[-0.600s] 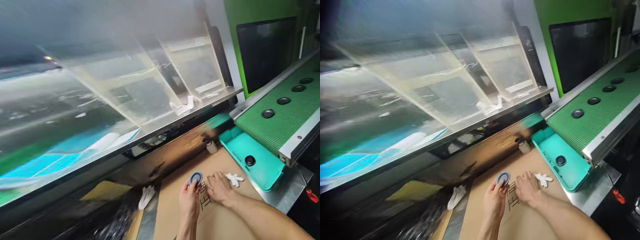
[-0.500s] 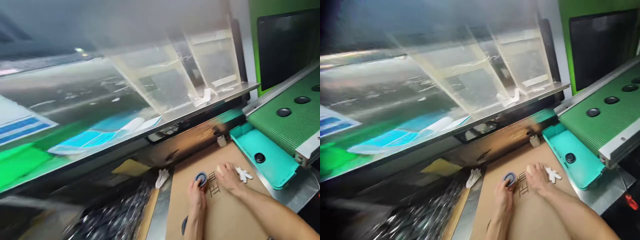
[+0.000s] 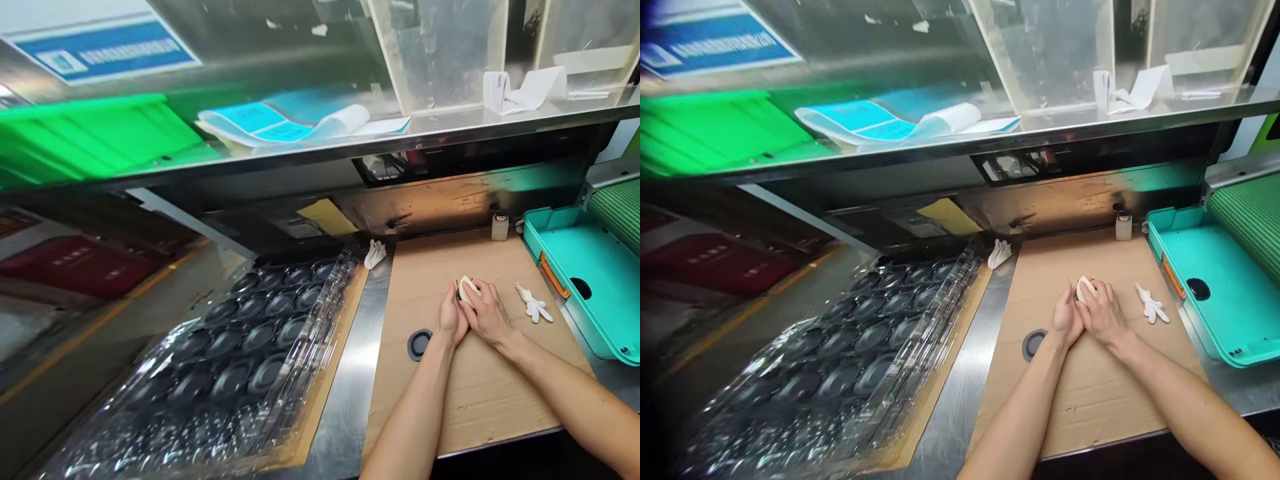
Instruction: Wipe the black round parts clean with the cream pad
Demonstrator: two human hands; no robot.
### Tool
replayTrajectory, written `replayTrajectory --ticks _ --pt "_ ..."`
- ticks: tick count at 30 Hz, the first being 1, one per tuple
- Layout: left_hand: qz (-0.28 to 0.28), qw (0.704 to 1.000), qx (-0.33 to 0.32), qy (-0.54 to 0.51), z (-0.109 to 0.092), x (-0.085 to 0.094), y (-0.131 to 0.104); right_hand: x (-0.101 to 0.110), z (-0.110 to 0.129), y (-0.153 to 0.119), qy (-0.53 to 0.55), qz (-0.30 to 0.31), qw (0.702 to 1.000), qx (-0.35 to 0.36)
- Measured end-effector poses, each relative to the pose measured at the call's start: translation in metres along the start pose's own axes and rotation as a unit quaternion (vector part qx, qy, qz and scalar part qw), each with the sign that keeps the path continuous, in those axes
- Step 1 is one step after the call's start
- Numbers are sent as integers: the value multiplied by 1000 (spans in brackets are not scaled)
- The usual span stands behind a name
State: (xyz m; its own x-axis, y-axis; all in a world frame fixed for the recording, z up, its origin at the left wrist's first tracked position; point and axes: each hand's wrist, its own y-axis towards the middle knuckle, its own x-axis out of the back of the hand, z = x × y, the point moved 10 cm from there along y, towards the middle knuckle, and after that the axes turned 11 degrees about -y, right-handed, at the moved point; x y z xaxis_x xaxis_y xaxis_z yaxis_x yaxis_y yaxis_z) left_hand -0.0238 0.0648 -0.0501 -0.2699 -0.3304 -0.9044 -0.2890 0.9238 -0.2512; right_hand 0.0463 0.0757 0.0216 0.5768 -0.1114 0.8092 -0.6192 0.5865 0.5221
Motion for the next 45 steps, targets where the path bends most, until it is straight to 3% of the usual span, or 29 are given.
replayTrajectory --ticks 4,7,16,19,23,26,29,35,41,45 --pt "-15 1000 6 -23 4 5 4 4 -11 0 -40 -8 998 -53" --pt "-16 999 25 -29 5 7 6 -2 -1 -2 -31 16 999 -28" --pt "-14 999 11 -33 -1 5 3 4 -6 -2 -29 -15 997 -75" --pt "-6 1000 21 -22 0 5 4 0 0 -3 -11 1 999 -35" --pt "10 1000 14 -8 -3 5 5 2 -6 -6 -24 -16 998 -63" --pt "-2 1000 26 -16 -2 7 6 0 -3 -5 13 2 999 -37" --pt "-31 999 3 -19 -9 10 7 8 -23 -4 70 -16 993 -92" --pt "-30 999 1 -17 -11 6 5 7 -31 -2 151 89 980 -91" --pt "31 999 -15 33 -7 -8 0 2 -33 2 250 92 953 -145" --pt "7 999 -5 31 -4 -2 0 -11 -29 1 285 159 937 -123"
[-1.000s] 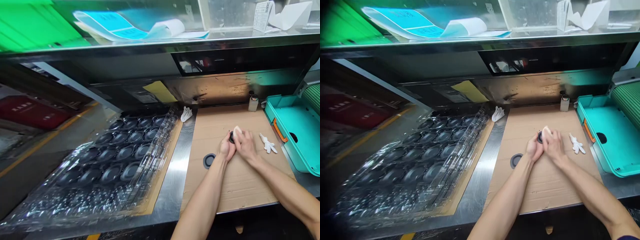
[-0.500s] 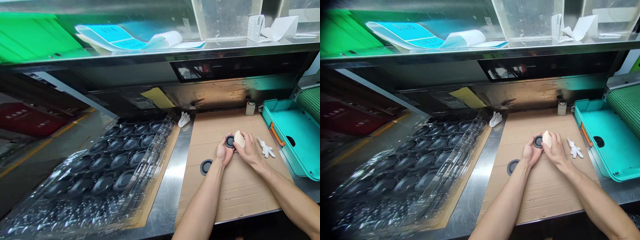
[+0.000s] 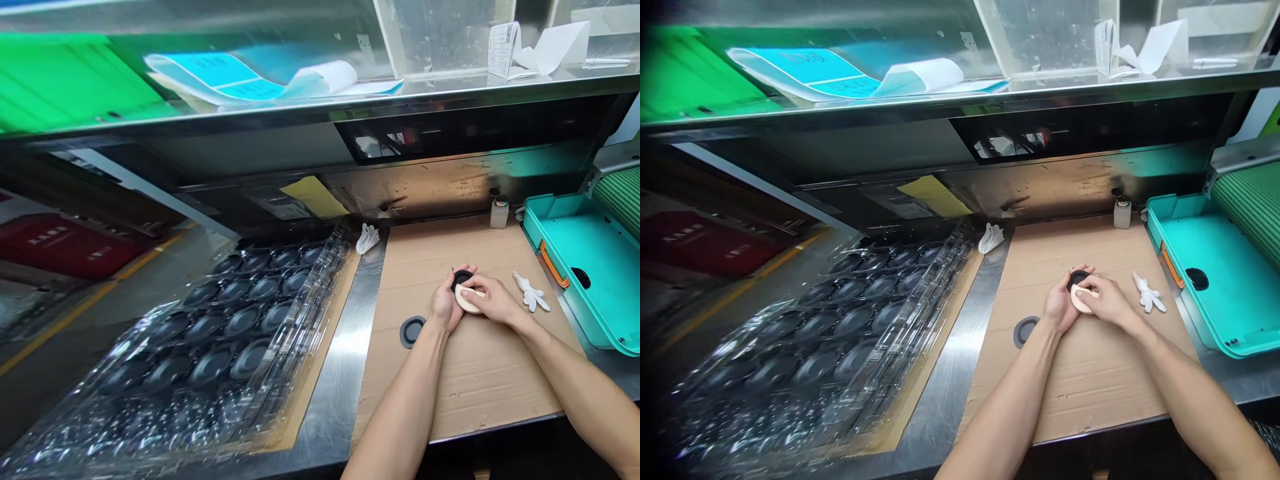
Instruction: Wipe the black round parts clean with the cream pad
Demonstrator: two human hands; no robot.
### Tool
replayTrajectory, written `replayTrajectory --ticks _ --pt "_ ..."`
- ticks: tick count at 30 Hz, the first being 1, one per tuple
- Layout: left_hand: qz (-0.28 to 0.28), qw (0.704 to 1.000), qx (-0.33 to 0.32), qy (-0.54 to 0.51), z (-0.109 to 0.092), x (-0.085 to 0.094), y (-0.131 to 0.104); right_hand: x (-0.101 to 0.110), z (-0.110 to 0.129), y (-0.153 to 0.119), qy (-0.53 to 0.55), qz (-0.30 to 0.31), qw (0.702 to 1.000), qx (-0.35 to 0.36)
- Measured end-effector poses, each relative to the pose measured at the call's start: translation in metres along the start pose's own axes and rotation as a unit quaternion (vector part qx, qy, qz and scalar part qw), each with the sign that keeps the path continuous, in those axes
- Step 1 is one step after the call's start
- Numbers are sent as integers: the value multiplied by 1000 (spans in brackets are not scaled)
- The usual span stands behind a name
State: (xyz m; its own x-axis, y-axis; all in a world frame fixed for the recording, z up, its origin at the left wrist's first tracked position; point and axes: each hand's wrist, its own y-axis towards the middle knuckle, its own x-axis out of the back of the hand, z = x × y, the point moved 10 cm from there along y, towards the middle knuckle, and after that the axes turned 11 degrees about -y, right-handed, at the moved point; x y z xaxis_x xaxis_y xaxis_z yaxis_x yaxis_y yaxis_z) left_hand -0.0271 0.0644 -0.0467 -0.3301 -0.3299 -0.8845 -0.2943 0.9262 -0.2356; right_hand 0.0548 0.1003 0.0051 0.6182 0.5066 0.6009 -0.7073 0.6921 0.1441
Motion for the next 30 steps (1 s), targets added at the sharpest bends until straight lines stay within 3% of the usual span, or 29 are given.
replayTrajectory --ticks 4,8,11,15,17,21,24,28,30 --pt "-1 1000 -7 -1 -1 2 1 17 -2 -5 -99 -70 992 -27" --pt "-7 1000 14 -12 5 3 1 11 11 -7 -163 -79 983 0" --pt "-12 1000 13 -24 7 4 1 14 11 -9 -259 -130 957 -30" --pt "-14 999 21 -33 11 3 2 5 9 -7 -354 -119 926 -57" --pt "-19 999 7 -32 8 4 3 7 6 -7 -367 -127 918 -79" --pt "-13 999 16 -34 8 3 4 1 8 -4 -362 -102 925 -51" --pt "-29 999 7 -30 7 5 4 10 3 -7 -358 -131 921 -85" --pt "-15 999 22 -29 10 3 3 4 8 -5 -377 -116 917 -57" --pt "-21 999 19 -25 10 5 2 8 4 -6 -383 -123 912 -84"
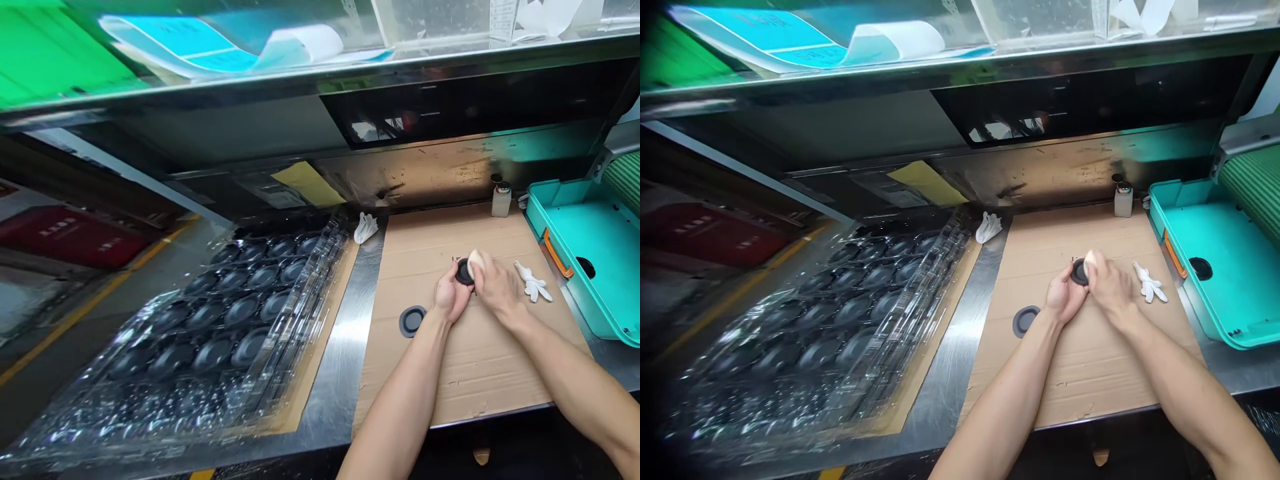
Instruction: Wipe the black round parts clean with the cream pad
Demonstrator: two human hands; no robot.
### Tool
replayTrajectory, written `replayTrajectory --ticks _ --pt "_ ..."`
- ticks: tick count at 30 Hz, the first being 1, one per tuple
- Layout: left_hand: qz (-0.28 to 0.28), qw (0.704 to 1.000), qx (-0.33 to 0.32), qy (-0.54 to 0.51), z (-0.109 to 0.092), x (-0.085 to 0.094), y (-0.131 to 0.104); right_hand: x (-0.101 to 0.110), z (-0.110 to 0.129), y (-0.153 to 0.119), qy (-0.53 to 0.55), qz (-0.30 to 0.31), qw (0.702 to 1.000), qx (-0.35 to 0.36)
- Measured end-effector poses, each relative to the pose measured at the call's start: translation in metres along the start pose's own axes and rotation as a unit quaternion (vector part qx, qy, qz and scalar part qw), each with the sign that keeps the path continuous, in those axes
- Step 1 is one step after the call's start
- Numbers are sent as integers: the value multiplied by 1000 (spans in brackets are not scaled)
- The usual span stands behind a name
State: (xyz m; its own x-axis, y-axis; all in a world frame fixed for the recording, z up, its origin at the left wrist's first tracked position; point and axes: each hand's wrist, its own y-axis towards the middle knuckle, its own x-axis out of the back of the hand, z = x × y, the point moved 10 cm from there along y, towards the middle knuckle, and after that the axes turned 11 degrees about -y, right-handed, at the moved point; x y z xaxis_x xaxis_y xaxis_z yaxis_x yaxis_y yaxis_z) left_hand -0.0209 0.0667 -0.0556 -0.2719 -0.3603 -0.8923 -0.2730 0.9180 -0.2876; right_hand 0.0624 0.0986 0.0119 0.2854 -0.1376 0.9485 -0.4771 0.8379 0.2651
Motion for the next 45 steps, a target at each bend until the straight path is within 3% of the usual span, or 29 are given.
replayTrajectory --ticks 8,11,15,20,29,33,43,45 --pt "-5 1000 -4 -9 -1 1 -1 2 -6 0 -4 13 1000 -7" --pt "6 1000 6 -11 0 -2 -1 -1 1 -1 10 12 999 30" --pt "0 1000 3 -8 0 -3 -1 1 -5 2 12 -12 1000 -1" --pt "0 1000 6 -6 2 -3 0 1 -11 6 -3 8 1000 -14" --pt "7 1000 -5 0 1 0 3 7 -4 0 4 -12 999 30" --pt "11 1000 -11 4 1 -1 3 7 -7 4 -4 -16 1000 -8" --pt "24 999 -36 -3 1 -4 3 12 -3 3 -18 -38 999 22" --pt "28 999 -35 -6 0 -3 4 13 -8 5 -25 -45 999 0"
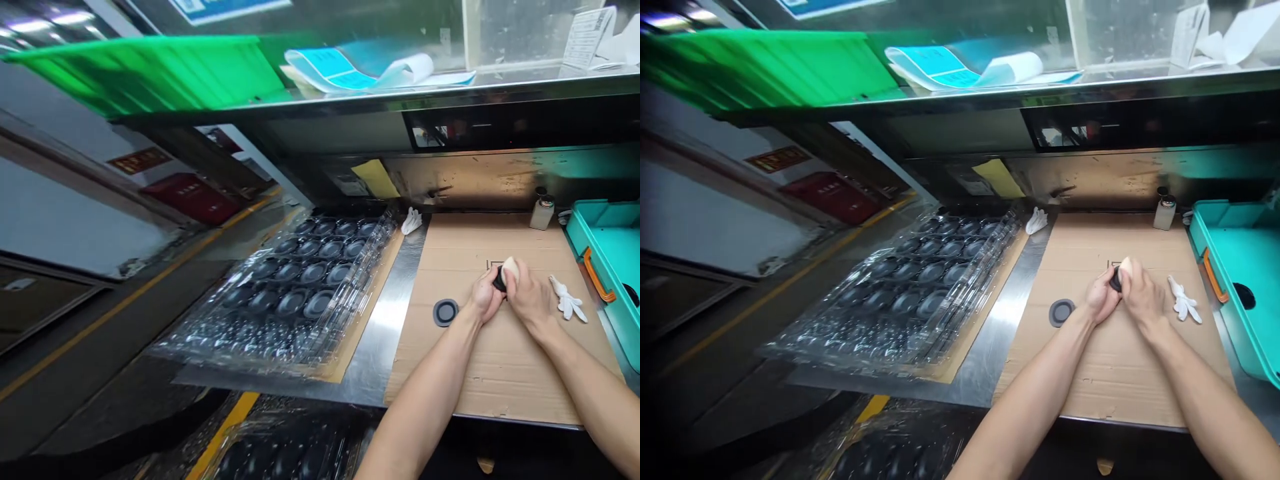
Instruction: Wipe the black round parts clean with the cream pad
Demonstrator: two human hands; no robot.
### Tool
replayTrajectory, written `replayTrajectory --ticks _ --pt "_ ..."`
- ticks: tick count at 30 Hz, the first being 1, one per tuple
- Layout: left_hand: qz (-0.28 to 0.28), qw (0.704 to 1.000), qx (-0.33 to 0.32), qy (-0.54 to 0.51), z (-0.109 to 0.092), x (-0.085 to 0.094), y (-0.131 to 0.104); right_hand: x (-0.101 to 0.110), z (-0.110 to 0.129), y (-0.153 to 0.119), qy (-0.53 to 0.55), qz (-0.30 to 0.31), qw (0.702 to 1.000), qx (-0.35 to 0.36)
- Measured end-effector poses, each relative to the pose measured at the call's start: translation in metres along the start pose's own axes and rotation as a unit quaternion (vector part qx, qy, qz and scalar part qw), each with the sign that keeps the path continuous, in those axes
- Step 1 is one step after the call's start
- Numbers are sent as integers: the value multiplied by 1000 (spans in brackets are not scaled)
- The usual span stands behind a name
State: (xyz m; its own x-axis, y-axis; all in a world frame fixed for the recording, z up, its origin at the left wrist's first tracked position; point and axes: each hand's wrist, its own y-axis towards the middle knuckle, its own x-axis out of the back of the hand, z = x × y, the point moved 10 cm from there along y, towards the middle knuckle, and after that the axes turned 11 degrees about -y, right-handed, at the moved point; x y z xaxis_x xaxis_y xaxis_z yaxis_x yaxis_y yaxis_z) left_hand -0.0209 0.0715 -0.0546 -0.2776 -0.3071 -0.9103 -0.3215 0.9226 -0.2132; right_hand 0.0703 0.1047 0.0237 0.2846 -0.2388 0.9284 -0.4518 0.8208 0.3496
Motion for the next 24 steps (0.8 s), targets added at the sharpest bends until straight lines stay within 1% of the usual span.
replayTrajectory --ticks 2,6,9,10,13,14,16,18,20,22,23,24 --pt "-1 1000 -4 -3 -2 2 1 -1 -6 1 -11 0 999 -30" --pt "-5 1000 -12 -2 -5 5 3 -4 -1 -1 -14 18 1000 -9" --pt "-9 1000 -3 -4 -3 7 3 -5 -1 -6 -3 26 999 -31" --pt "-9 1000 -3 -5 -4 7 3 -6 1 -8 6 31 999 -24" --pt "-1 1000 -3 -12 -6 6 2 -11 13 -15 67 73 995 23" --pt "4 1000 -8 -13 -7 4 1 -12 14 -16 98 86 991 29" --pt "12 1000 -26 0 -11 1 1 -12 10 -12 167 95 981 17" --pt "13 999 -41 26 -12 -1 1 -10 7 -5 239 91 967 17" --pt "11 998 -45 43 -12 -2 1 -12 8 1 302 119 945 44" --pt "11 998 -41 46 -10 -2 1 -16 7 3 325 157 931 62" --pt "12 998 -41 45 -10 -3 0 -17 3 4 314 160 934 56" --pt "13 998 -40 44 -10 -3 0 -15 -3 5 293 150 943 43"
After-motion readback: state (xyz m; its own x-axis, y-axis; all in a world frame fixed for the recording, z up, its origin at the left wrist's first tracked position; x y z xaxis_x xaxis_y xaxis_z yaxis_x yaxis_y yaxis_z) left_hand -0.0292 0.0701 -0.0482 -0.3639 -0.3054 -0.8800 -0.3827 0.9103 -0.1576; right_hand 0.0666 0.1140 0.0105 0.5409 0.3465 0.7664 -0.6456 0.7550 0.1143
